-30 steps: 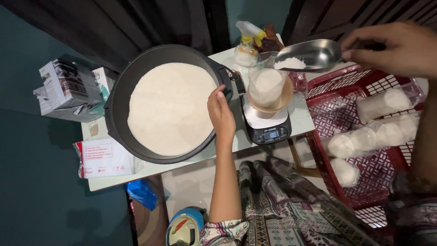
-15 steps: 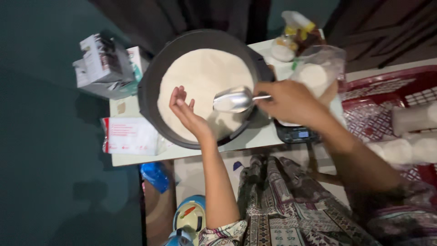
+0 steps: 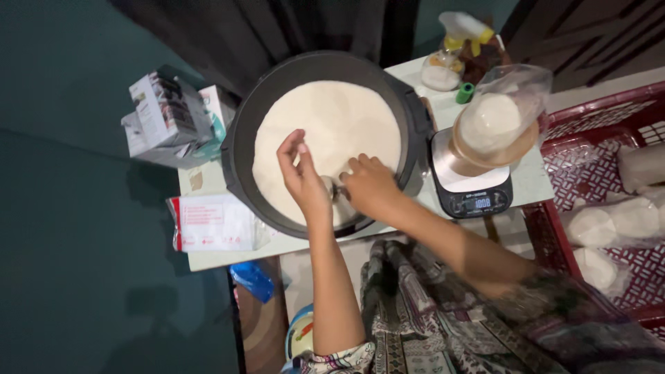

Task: The person scoops a white granular substance from a large container into small plastic bags, ties them, and places them in a red basket. They also use a digital scale to weigh the contents of a bag.

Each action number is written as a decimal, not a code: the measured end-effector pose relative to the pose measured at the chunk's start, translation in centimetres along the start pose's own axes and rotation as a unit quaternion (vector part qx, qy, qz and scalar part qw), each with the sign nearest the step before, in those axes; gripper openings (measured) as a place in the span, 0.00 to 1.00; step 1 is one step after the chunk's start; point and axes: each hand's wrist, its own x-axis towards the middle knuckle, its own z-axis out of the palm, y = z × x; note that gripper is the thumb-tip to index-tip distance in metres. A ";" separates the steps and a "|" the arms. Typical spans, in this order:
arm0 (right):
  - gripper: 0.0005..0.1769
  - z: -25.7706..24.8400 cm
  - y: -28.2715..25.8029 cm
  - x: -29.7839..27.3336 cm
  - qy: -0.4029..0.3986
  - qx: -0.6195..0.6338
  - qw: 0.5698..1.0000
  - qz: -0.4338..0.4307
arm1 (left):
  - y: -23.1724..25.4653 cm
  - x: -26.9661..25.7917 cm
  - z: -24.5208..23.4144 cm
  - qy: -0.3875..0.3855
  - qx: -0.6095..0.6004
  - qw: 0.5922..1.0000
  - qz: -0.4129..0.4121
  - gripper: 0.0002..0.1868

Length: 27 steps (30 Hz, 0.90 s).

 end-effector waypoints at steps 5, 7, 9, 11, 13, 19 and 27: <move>0.09 -11.1 5.6 -5.3 0.112 0.112 0.984 -0.080 | 2.7 -0.9 5.3 -0.143 0.003 0.990 0.010 0.14; 0.16 -14.6 8.2 -7.4 0.228 0.116 0.965 -0.051 | 4.0 -1.8 8.0 -0.237 -0.017 0.971 0.022 0.17; 0.19 -17.2 10.7 -9.1 0.277 0.046 0.957 0.070 | 5.2 -2.9 9.9 -0.331 0.038 0.936 0.113 0.26; 0.22 -19.3 13.4 -10.3 0.218 0.021 0.973 0.070 | 6.3 -3.9 11.9 -0.387 0.092 0.900 0.181 0.33; 0.27 -20.4 16.1 -10.7 0.133 0.016 0.989 0.060 | 7.0 -4.6 13.9 -0.408 0.143 0.873 0.227 0.37; 0.14 -19.2 21.0 -11.6 0.004 0.182 0.982 0.054 | 7.7 -3.9 16.6 -0.391 0.248 0.852 0.243 0.12; 0.23 -14.6 22.3 -10.9 0.053 0.373 0.926 0.022 | 6.9 -7.0 18.2 -0.317 0.198 0.903 0.213 0.05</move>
